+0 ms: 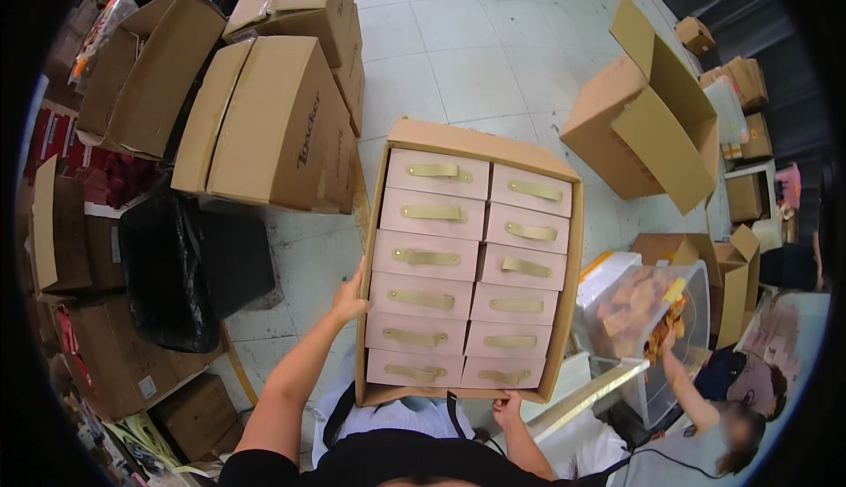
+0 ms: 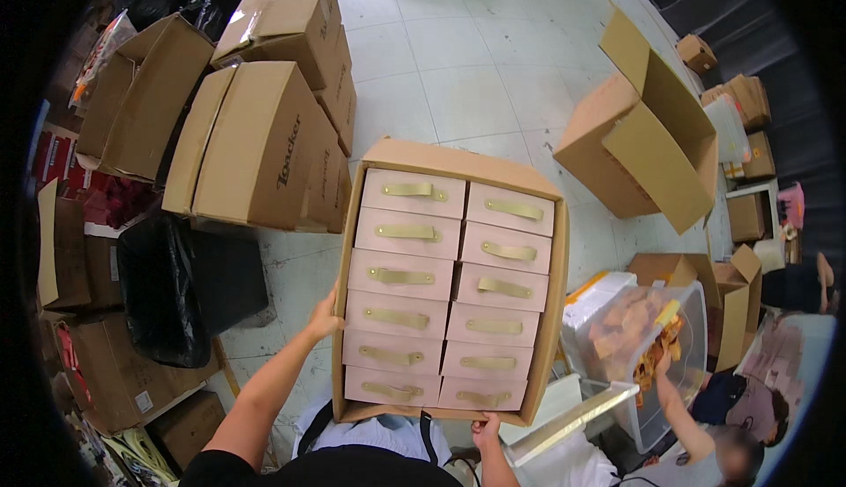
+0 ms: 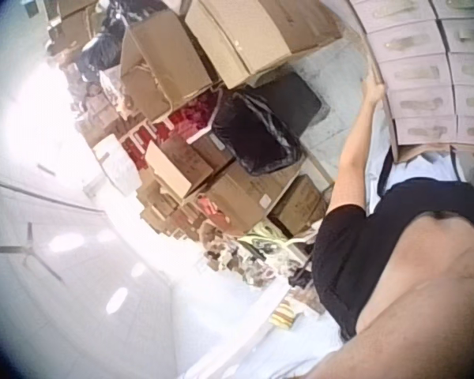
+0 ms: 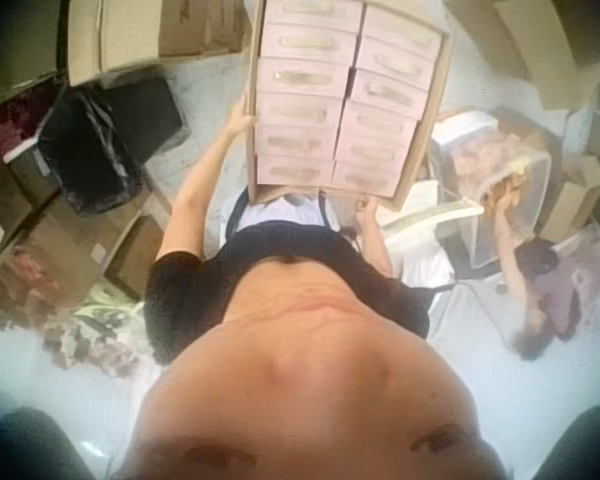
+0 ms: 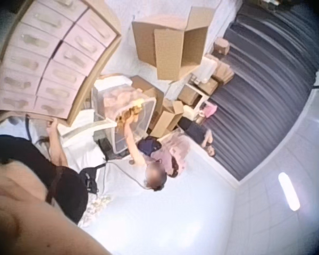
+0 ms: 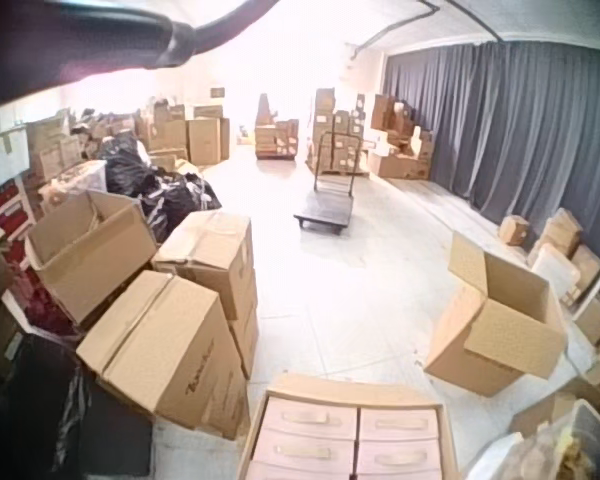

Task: The person fills a pink gift box with various snack items, closes the lid, and places the completed box into a large cardboard shipping carton along with other boxes, then picks up an empty carton.

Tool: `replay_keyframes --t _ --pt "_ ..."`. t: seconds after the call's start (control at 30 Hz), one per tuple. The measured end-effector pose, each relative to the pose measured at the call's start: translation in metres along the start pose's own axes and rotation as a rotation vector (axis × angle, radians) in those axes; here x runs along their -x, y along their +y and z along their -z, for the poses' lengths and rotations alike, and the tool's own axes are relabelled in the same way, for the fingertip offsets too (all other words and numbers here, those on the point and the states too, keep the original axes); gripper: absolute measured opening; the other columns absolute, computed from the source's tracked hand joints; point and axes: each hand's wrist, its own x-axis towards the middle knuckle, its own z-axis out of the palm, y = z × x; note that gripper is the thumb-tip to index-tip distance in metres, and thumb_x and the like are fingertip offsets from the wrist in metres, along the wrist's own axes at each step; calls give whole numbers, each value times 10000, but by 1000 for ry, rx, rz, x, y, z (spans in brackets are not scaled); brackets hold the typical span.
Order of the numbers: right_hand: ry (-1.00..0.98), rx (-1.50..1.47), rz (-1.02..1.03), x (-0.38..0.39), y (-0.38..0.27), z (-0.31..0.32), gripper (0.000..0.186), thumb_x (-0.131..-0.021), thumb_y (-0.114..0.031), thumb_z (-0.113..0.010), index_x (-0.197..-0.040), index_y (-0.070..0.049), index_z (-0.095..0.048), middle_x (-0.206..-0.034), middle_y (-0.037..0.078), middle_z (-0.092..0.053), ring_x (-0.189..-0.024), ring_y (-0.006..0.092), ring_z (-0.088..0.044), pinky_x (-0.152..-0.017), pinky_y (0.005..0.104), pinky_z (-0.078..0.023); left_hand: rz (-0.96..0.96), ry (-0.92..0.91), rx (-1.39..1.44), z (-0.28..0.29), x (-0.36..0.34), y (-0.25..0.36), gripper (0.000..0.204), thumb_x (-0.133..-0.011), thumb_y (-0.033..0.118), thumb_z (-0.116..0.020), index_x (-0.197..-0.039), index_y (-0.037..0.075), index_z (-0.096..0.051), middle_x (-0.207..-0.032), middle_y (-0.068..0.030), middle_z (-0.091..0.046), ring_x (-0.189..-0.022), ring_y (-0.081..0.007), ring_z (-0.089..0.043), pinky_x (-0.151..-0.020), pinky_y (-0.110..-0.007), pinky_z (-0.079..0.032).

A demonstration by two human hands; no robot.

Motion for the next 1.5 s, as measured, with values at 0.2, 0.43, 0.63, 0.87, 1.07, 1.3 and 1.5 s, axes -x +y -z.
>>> replay_keyframes --t 0.2,0.43,0.63,0.87,1.07,1.3,1.5 --pt "-75 -30 14 -1 -25 -33 100 -766 -203 -507 -763 -104 -499 -610 35 -509 -410 136 -418 -343 231 -288 13 -2 -23 12 -37 11 1070 -536 -3 -580 -1454 297 -121 -970 -232 -633 -858 -381 -613 -740 -392 -483" --pt "-243 104 116 7 -74 -124 116 -776 -215 -519 -756 -114 -467 -594 36 -492 -415 141 -416 -346 250 -285 -103 128 96 52 -142 50 994 -533 -34 -583 -1417 297 -273 -1161 -217 -578 -1094 -332 -550 -878 -376 -458" --pt "-150 -5 232 -13 -149 -209 134 -765 -224 -532 -734 -100 -491 -586 46 -532 -465 168 -522 -390 245 -409 117 260 108 74 -224 159 748 -631 -16 -494 -1298 321 -481 -1193 -104 -592 -1068 -274 -572 -902 -344 -435" --pt "-250 88 188 -47 -227 -262 161 -775 -226 -506 -735 -72 -526 -618 70 -576 -495 180 -562 -408 257 -439 146 309 173 84 -313 209 712 -644 -46 -415 -1278 261 -522 -1010 -128 -661 -800 -223 -642 -697 -320 -500" --pt "-184 89 140 -47 -290 -324 168 -787 -229 -494 -763 -68 -537 -628 67 -578 -499 178 -558 -425 273 -438 176 332 136 104 -363 254 716 -656 -69 -408 -1278 268 -519 -1001 -132 -664 -807 -220 -644 -700 -312 -497" --pt "-182 42 148 -56 -340 -363 178 -784 -224 -488 -783 -54 -539 -644 74 -592 -490 182 -561 -432 276 -453 162 318 169 113 -424 293 661 -700 -71 -397 -1291 206 -506 -1121 -136 -624 -953 -266 -624 -824 -299 -461" --pt "-173 38 162 -60 -383 -435 210 -798 -254 -504 -806 -50 -552 -672 79 -608 -537 181 -589 -448 275 -460 142 289 64 146 -526 327 640 -691 -45 -417 -1279 187 -515 -1030 -146 -650 -894 -283 -634 -817 -371 -464"
